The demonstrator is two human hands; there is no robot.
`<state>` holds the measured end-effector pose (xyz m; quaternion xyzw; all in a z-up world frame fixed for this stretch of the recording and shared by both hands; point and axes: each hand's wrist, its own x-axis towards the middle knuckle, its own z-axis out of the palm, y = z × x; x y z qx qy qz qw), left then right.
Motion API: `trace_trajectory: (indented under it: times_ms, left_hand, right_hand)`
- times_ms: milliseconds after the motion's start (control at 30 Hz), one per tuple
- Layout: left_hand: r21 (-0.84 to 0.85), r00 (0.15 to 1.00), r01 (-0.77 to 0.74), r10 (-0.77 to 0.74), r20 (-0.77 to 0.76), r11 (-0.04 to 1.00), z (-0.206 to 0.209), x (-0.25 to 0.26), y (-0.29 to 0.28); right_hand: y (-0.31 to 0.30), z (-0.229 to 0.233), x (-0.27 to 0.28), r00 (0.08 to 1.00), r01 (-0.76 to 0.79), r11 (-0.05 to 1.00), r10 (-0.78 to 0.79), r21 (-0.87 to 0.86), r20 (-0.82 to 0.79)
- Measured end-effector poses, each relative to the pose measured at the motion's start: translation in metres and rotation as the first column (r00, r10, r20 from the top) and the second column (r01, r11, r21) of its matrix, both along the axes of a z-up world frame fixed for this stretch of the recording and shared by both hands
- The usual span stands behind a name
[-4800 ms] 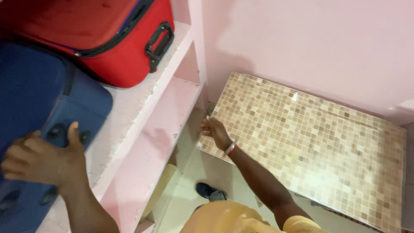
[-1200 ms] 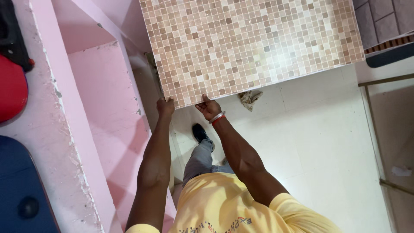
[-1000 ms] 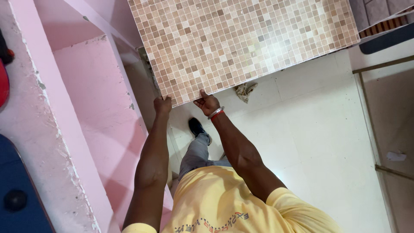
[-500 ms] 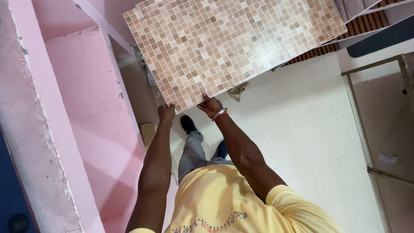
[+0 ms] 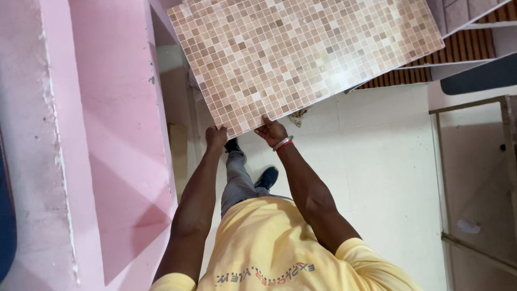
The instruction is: The person moves a large tiled panel, picks up a white wooden component from the floor, and attaches it to the base of a white cabinet frame before positioning the finished cabinet against a wall.
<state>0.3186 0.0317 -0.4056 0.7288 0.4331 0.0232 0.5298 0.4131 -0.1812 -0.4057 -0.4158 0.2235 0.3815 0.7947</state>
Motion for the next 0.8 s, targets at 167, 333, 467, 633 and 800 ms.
trace_trajectory:
  times_ms: [167, 333, 467, 633, 800]
  left_hand:
    - [0.217, 0.999, 0.021, -0.014, -0.036, 0.976, -0.003, 0.006, -0.003]
    - [-0.046, 0.976, 0.014, -0.024, -0.217, 0.999, 0.002, 0.009, -0.005]
    - [-0.009, 0.996, -0.056, 0.055, -0.074, 0.998, -0.003, 0.009, -0.006]
    - [-0.353, 0.993, -0.082, 0.044, -0.113, 0.932, 0.004, 0.035, 0.029]
    - [-0.457, 0.979, -0.204, 0.167, -0.12, 0.866, 0.018, 0.092, 0.078]
  right_hand:
    - [-0.004, -0.007, 0.004, 0.997, -0.062, 0.994, 0.057, 0.085, 0.055]
    - [-0.005, -0.002, -0.008, 1.0, 0.002, 1.0, -0.002, -0.003, 0.025]
    - [0.007, -0.002, -0.03, 0.999, 0.002, 0.998, 0.0, 0.068, -0.032]
    - [0.067, 0.009, -0.054, 0.949, -0.234, 0.969, 0.245, 0.076, -0.2]
    - [0.096, 0.021, -0.052, 0.959, -0.188, 0.972, 0.212, 0.139, -0.19]
